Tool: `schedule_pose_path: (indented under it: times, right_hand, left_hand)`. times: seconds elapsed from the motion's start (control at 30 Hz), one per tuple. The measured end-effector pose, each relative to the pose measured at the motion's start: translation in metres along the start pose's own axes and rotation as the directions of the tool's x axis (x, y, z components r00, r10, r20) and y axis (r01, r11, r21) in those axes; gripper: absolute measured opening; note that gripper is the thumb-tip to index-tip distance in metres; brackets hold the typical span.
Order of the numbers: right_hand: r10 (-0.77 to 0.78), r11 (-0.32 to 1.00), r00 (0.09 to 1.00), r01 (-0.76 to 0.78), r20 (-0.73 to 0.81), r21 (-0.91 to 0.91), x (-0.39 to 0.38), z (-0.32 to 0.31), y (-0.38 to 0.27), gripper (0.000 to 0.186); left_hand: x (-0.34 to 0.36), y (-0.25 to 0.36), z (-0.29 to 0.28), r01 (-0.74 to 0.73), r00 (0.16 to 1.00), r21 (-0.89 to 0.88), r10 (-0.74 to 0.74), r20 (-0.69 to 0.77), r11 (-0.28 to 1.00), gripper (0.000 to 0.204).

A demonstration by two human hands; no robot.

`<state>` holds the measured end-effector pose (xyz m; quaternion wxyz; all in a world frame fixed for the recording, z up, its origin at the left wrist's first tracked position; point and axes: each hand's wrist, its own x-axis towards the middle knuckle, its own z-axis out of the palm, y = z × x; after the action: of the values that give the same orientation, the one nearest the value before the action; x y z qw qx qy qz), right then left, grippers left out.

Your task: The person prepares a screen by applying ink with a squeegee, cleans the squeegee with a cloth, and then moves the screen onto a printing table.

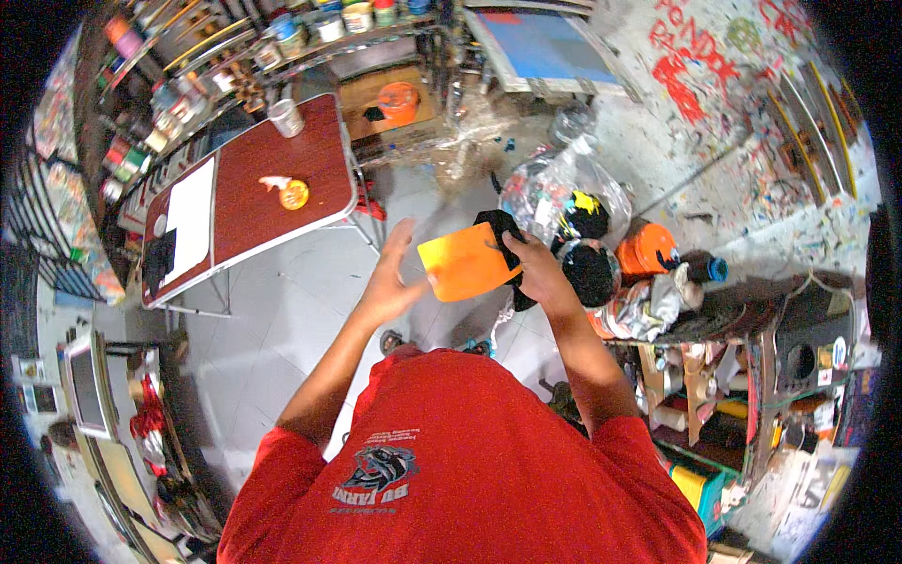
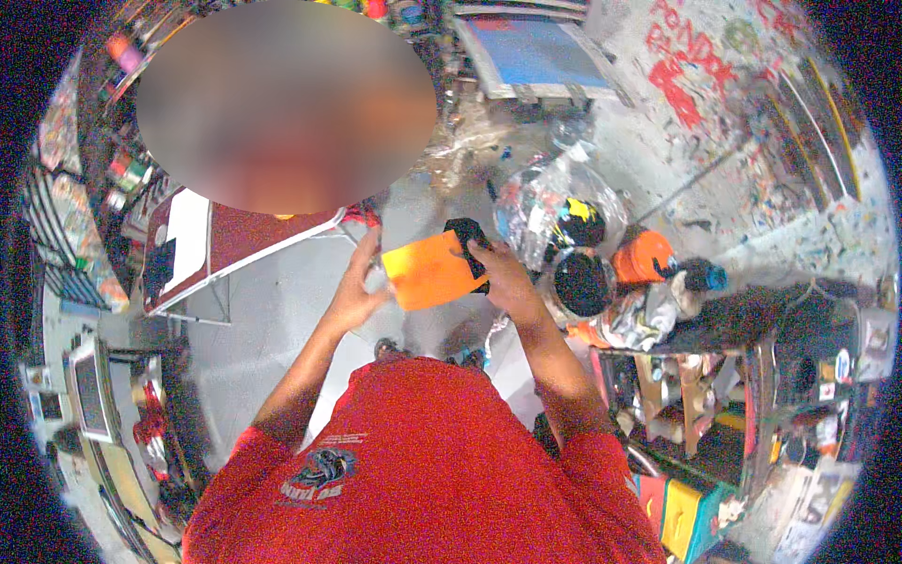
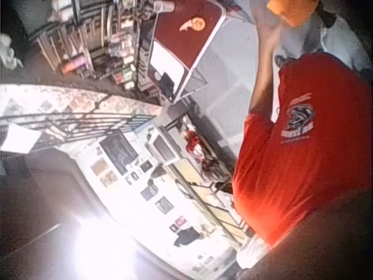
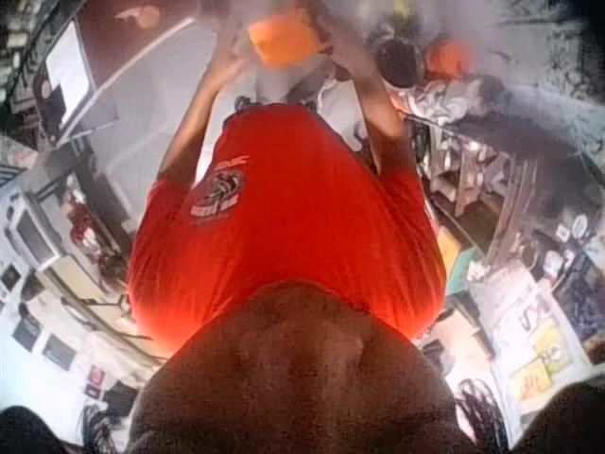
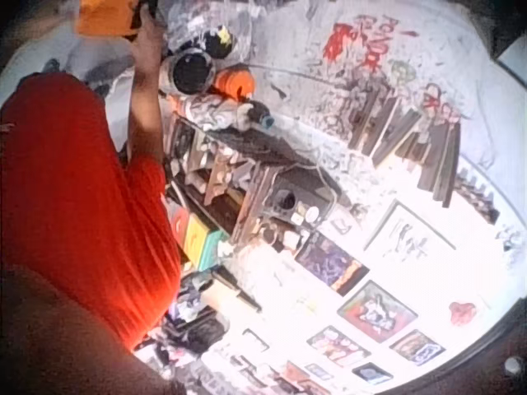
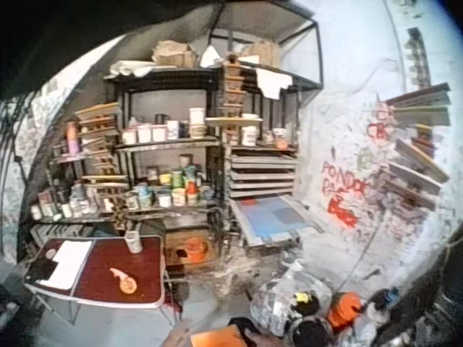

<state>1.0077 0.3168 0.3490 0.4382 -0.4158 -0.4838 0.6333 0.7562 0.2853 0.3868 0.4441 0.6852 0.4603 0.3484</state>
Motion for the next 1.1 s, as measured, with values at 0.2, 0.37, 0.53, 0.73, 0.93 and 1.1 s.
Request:
schedule_pose_path:
  times: [0.2,0.37,0.53,0.73,0.93,1.1]
  right_hand:
    - [0.038,0.977,0.999,-0.041,-0.016,-0.209,0.05,0.141,-0.001,0.028]
    - [-0.166,0.819,0.986,0.142,0.008,-0.556,0.1,0.252,0.021,0.044]
    - [-0.188,0.854,0.981,0.19,0.054,-0.485,0.098,0.363,0.012,0.045]
    - [-0.373,0.343,0.647,0.762,0.665,-0.549,0.06,0.478,0.045,0.063]
    - [-0.12,0.909,0.807,0.324,0.578,-0.264,0.126,0.527,0.085,0.045]
    - [0.037,0.887,0.803,0.247,0.595,-0.389,0.158,0.54,0.106,0.044]
  left_hand:
    - [-0.057,-0.048,-0.049,0.128,0.948,-0.98,-0.309,0.077,0.15,0.044]
    - [-0.115,-0.062,-0.129,-0.092,0.877,-0.975,-0.447,-0.174,0.2,0.032]
    - [-0.182,-0.092,-0.205,-0.276,0.769,-0.914,-0.502,-0.396,0.299,0.031]
    - [-0.229,-0.097,-0.234,-0.395,0.732,-0.814,-0.39,-0.559,0.425,0.032]
    - [-0.261,-0.109,-0.249,-0.37,0.685,-0.782,-0.422,-0.594,0.501,0.033]
    - [-0.277,-0.119,-0.267,-0.415,0.685,-0.811,-0.446,-0.577,0.413,0.034]
